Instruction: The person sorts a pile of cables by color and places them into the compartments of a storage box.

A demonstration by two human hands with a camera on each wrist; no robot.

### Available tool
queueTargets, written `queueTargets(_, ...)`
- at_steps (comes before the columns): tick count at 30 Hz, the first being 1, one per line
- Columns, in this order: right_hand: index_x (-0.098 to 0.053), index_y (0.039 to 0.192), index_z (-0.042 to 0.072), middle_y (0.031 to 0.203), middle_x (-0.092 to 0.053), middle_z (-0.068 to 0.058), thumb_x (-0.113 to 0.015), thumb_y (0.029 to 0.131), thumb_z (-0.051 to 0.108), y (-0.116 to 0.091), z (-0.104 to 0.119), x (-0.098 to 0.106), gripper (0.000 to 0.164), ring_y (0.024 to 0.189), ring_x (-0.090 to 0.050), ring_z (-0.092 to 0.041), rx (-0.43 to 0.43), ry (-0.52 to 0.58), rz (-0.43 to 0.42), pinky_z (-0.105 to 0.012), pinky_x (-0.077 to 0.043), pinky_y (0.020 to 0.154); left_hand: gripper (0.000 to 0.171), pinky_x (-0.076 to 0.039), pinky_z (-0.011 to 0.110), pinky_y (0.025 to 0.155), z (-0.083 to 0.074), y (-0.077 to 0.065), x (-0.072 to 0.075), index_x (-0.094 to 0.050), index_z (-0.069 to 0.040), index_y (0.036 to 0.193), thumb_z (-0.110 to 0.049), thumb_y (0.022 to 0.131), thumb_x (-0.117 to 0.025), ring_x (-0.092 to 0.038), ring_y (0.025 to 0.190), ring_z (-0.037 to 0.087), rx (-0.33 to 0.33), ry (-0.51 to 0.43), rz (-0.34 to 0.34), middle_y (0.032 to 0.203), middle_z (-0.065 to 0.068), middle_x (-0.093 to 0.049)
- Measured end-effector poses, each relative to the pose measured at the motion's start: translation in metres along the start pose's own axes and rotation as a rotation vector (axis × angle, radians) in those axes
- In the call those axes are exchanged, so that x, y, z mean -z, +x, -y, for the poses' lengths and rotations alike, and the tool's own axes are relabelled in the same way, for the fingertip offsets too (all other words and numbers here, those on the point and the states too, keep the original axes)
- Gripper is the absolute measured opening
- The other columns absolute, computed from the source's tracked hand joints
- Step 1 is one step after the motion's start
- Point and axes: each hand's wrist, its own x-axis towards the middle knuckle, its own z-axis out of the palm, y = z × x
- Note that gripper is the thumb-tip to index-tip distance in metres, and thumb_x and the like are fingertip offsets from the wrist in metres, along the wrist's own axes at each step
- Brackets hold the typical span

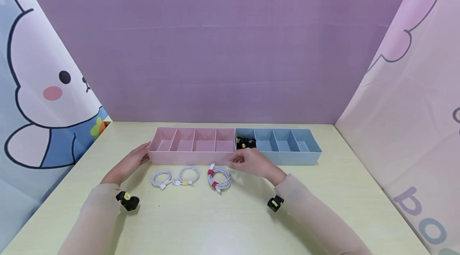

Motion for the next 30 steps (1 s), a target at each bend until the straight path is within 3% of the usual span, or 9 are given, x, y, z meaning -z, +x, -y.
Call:
queueTargets(13,-0.074,0.111,0.006,0.097,-0.072,0.002,-0.074,0.093,0.02,0.003,-0.002,-0.014,0.023,0.091,-0.067,-0.013,0.028,-0.051,0.05,-0.028,-0.057,0.077,0.075,-0.021,0.056,0.119,0.002,0.001,0.0,-0.006,-0.007,0.161,-0.056,0.107,-0.025,-0.018,0.149,0.042,0.0,0.001,0.0,0.165,0.021,-0.009)
queueTargets(23,-0.072,0.116,0.007,0.103,-0.072,0.0,-0.072,0.094,0.027,0.006,-0.002,-0.019,0.03,0.089,-0.064,-0.012,0.005,-0.118,0.097,-0.027,-0.055,0.075,0.076,-0.021,0.057,0.119,0.0,-0.001,0.001,-0.006,-0.006,0.161,-0.056,0.107,-0.027,-0.018,0.148,0.043,-0.023,-0.017,0.003,0.165,0.022,-0.01)
queueTargets(30,-0.071,0.117,0.006,0.103,-0.071,-0.001,-0.07,0.096,0.027,0.008,-0.002,-0.02,0.029,0.088,-0.063,-0.01,-0.017,-0.104,0.119,-0.026,-0.055,0.074,0.075,-0.022,0.056,0.119,0.001,0.0,0.0,-0.008,-0.007,0.161,-0.055,0.107,-0.027,-0.019,0.148,0.042,-0.01,-0.01,-0.001,0.165,0.02,-0.011)
